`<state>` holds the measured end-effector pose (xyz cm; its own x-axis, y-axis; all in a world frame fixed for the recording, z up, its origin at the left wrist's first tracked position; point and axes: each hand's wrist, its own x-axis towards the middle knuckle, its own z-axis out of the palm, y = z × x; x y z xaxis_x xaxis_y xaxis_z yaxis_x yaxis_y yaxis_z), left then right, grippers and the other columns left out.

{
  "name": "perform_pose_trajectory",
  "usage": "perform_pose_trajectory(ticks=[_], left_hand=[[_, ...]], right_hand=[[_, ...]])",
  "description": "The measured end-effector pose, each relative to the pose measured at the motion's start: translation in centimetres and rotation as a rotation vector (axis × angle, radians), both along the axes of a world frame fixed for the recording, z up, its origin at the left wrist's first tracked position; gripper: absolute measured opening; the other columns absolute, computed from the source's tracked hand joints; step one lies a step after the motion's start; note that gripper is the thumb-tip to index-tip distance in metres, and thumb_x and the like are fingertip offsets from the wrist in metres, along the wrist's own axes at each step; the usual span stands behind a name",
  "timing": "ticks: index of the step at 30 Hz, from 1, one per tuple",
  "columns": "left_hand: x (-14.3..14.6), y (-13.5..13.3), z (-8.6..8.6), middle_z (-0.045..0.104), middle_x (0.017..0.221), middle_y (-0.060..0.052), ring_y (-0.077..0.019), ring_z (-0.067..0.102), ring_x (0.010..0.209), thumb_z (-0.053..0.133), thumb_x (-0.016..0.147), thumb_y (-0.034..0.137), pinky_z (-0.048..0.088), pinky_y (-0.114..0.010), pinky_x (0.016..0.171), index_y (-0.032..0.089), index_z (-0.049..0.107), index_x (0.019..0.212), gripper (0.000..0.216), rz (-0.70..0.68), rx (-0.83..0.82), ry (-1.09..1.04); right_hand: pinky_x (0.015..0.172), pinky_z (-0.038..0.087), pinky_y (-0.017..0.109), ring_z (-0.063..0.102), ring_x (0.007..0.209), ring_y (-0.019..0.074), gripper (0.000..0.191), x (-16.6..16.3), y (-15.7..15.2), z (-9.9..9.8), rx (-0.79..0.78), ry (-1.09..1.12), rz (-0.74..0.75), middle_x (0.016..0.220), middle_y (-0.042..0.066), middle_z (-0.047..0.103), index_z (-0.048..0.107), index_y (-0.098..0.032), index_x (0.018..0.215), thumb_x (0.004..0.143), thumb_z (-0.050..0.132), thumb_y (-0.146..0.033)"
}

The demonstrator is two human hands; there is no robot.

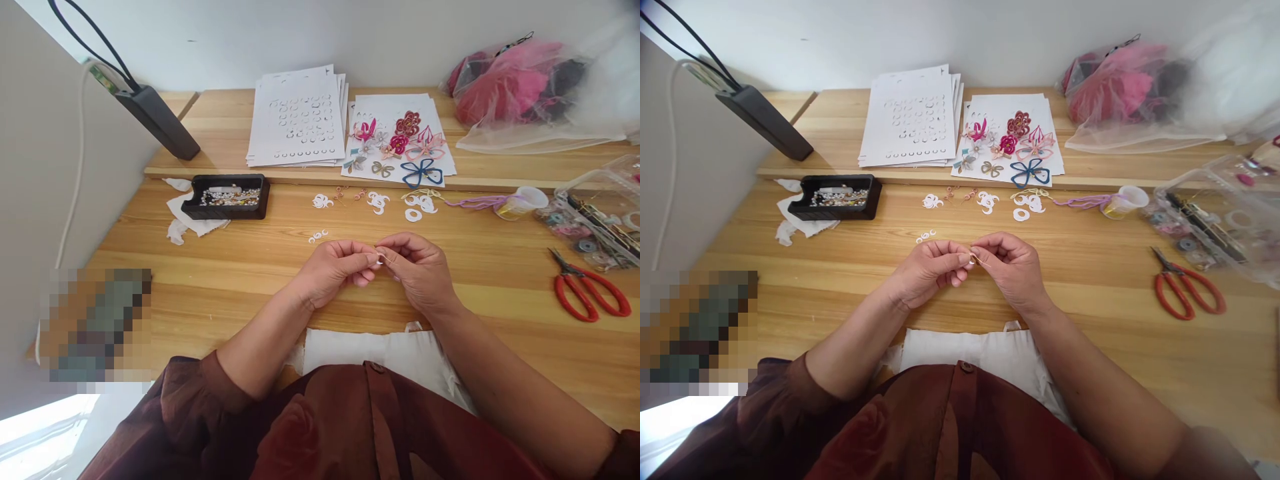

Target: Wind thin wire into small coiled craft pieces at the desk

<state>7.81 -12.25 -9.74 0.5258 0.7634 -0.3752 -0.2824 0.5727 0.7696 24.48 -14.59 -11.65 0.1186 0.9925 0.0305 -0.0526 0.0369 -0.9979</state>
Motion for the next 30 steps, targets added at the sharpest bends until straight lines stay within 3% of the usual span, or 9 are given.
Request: perform_pose_trajectory(ticks=[13, 17, 25, 30], left_hand=[[0.4, 0.2, -0.6, 0.067, 0.071, -0.001, -0.0071, 0.059, 0.06, 0.088, 0.065, 0.033, 0.048, -0.02, 0.057, 0.012, 0.069, 0.079, 0.032, 0.266, 0.056, 0.034], [0.5, 0.3, -0.8, 0.068, 0.075, -0.002, -0.0074, 0.059, 0.061, 0.087, 0.065, 0.037, 0.049, -0.021, 0.06, 0.013, 0.069, 0.078, 0.033, 0.338, 0.113, 0.094], [0.5, 0.4, -0.9, 0.067, 0.071, -0.001, -0.0098, 0.062, 0.061, 0.082, 0.07, 0.036, 0.05, -0.022, 0.06, 0.014, 0.07, 0.077, 0.027, 0.382, 0.283, 0.244], [0.4, 0.3, -1.0, 0.069, 0.071, -0.002, -0.0101, 0.06, 0.061, 0.077, 0.075, 0.03, 0.048, -0.022, 0.059, 0.015, 0.071, 0.078, 0.017, 0.325, 0.427, 0.372]], right_hand=[[0.044, 0.041, 0.023, 0.049, 0.046, 0.0076, 0.01, -0.5, -0.5, 0.2, 0.029, -0.128, -0.046, 0.061, -0.003, 0.064, 0.073, -0.02, 0.08, 0.078, 0.078, -0.028], [0.044, 0.045, 0.022, 0.054, 0.045, 0.009, 0.01, -0.7, -0.7, 0.4, 0.015, -0.151, -0.063, 0.057, -0.003, 0.063, 0.073, -0.019, 0.081, 0.079, 0.077, -0.028], [0.057, 0.051, 0.027, 0.062, 0.061, 0.0132, 0.007, -1.3, -1.6, 0.0, 0.148, -0.354, -0.113, 0.075, 0.002, 0.073, 0.074, -0.02, 0.085, 0.083, 0.074, -0.027], [0.056, 0.044, 0.028, 0.052, 0.057, 0.0118, 0.002, -1.1, -2.0, 0.4, 0.279, -0.613, -0.103, 0.071, -0.001, 0.066, 0.073, -0.023, 0.087, 0.086, 0.071, -0.023]])
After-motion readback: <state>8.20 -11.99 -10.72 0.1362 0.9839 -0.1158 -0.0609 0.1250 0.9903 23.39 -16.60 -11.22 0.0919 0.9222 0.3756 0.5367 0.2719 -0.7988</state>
